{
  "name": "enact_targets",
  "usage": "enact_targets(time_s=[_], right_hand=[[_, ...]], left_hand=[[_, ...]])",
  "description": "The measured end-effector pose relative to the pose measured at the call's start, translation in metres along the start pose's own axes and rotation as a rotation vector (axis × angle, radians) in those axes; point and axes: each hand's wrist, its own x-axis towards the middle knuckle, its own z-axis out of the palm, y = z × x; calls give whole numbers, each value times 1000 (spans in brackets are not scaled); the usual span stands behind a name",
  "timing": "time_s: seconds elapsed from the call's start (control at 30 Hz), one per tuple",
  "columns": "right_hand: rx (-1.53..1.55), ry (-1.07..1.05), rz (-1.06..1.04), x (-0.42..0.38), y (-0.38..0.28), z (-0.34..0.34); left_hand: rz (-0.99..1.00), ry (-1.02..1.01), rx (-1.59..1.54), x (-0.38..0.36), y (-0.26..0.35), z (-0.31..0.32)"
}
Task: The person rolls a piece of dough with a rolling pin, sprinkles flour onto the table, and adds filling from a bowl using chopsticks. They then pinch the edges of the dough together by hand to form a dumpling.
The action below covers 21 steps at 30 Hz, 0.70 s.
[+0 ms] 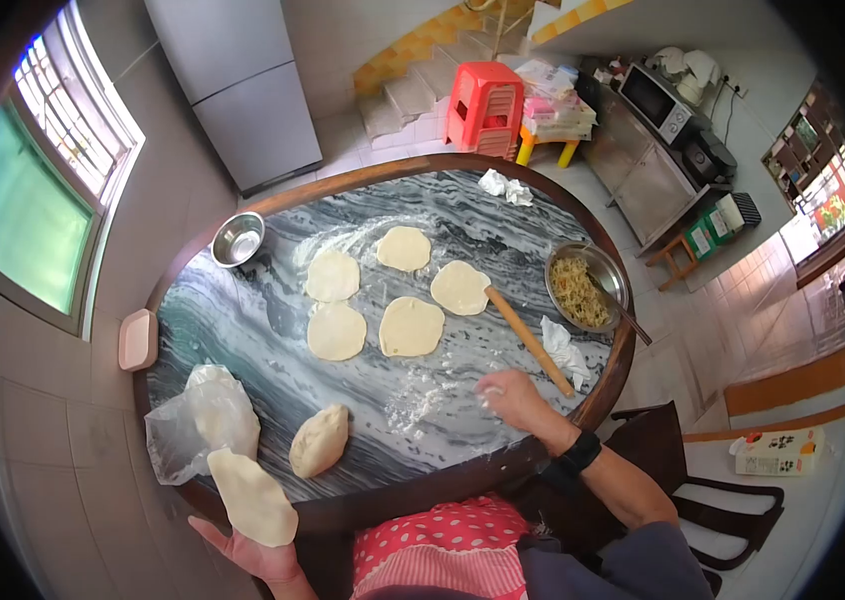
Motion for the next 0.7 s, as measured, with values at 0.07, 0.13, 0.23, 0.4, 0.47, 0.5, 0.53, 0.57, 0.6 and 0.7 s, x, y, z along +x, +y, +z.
enact_targets(time_s=[0.07,0.13,0.23,0.4,0.47,0.5,0.53,0.57,0.6,0.7], right_hand=[[148,-155,-55,-4,-11,9],[119,-175,-151,-5,-20,42],[146,-161,-264,-2,-38,83],[-11,-378,-189,16,-64,85],[90,-270,-313,26,-59,99],[186,-156,-433,31,-55,104],[189,-264,-421,34,-52,105],[185,-270,-427,35,-48,108],[-29,-321,-475,33,-43,112],[-367,-356,-500,22,-16,126]], left_hand=[[-2,24,-10,0,-14,9],[-3,70,-41,1,-22,13],[-37,98,-40,1,-22,18],[50,179,-5,-3,-13,18],[60,185,-23,-5,-8,14],[67,185,-48,-6,-7,13],[76,184,-53,-6,-6,11],[103,197,-57,-7,-5,10],[129,212,-61,-8,-3,9],[162,251,-105,-8,2,2]])
